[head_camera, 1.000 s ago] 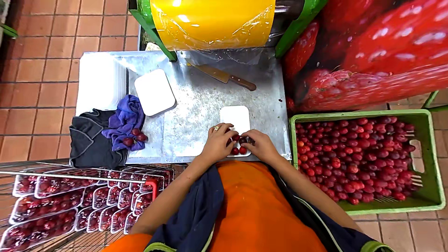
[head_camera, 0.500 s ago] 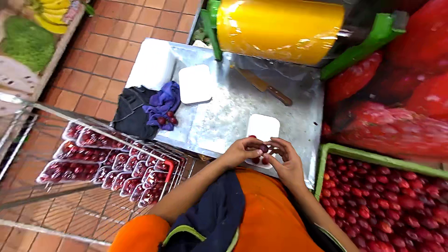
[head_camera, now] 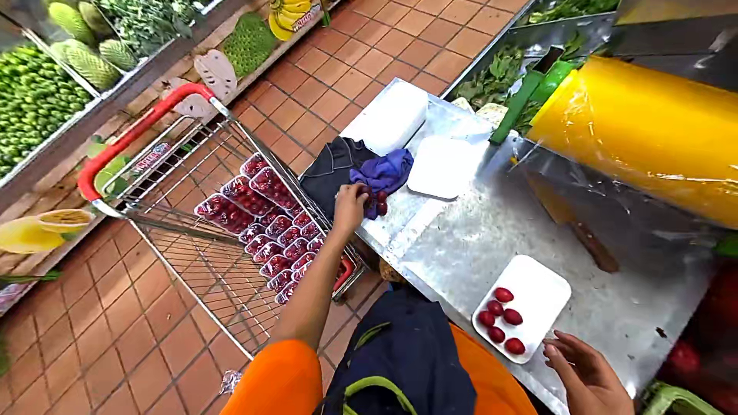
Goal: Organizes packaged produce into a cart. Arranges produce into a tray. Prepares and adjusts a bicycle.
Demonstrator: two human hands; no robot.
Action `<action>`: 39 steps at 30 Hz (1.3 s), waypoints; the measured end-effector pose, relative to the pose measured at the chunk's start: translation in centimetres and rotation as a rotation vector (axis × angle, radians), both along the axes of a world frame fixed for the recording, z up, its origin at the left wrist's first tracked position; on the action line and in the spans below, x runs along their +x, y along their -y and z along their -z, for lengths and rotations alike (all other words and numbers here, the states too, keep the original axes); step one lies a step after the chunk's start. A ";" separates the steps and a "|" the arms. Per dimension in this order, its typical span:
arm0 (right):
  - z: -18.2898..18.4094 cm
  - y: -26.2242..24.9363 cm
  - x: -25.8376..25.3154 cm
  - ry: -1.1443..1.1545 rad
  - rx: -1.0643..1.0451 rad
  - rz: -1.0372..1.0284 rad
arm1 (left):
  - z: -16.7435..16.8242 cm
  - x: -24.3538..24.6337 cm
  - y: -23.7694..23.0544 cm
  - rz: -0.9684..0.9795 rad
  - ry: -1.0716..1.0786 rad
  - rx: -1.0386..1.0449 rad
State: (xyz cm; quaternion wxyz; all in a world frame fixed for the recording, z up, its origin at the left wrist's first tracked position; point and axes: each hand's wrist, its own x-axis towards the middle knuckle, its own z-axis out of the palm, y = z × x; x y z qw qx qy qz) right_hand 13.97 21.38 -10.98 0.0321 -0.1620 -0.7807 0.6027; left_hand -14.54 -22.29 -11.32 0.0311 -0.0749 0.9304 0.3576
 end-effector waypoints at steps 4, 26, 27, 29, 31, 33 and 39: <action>-0.5 -1.7 1.5 0.029 0.073 -0.007 | -0.1 -3.6 0.6 0.210 0.108 -0.246; 10.7 -17.7 16.2 0.759 1.009 0.140 | -0.9 15.9 -21.5 1.145 -0.104 0.357; 11.0 -18.1 16.0 0.766 1.000 0.085 | -0.8 16.3 -21.9 1.206 -0.090 0.354; 10.6 -18.2 16.0 0.755 0.977 0.035 | -0.9 16.5 -22.2 1.255 -0.083 0.328; 9.7 -18.0 15.9 0.748 0.914 0.019 | -1.1 16.5 -22.1 1.196 -0.087 0.310; 9.8 -17.8 15.7 0.751 0.870 0.007 | -1.2 16.6 -22.2 1.081 -0.091 0.321; 11.0 -17.3 14.8 0.804 0.777 0.084 | -0.7 18.1 -21.9 1.000 -0.032 0.354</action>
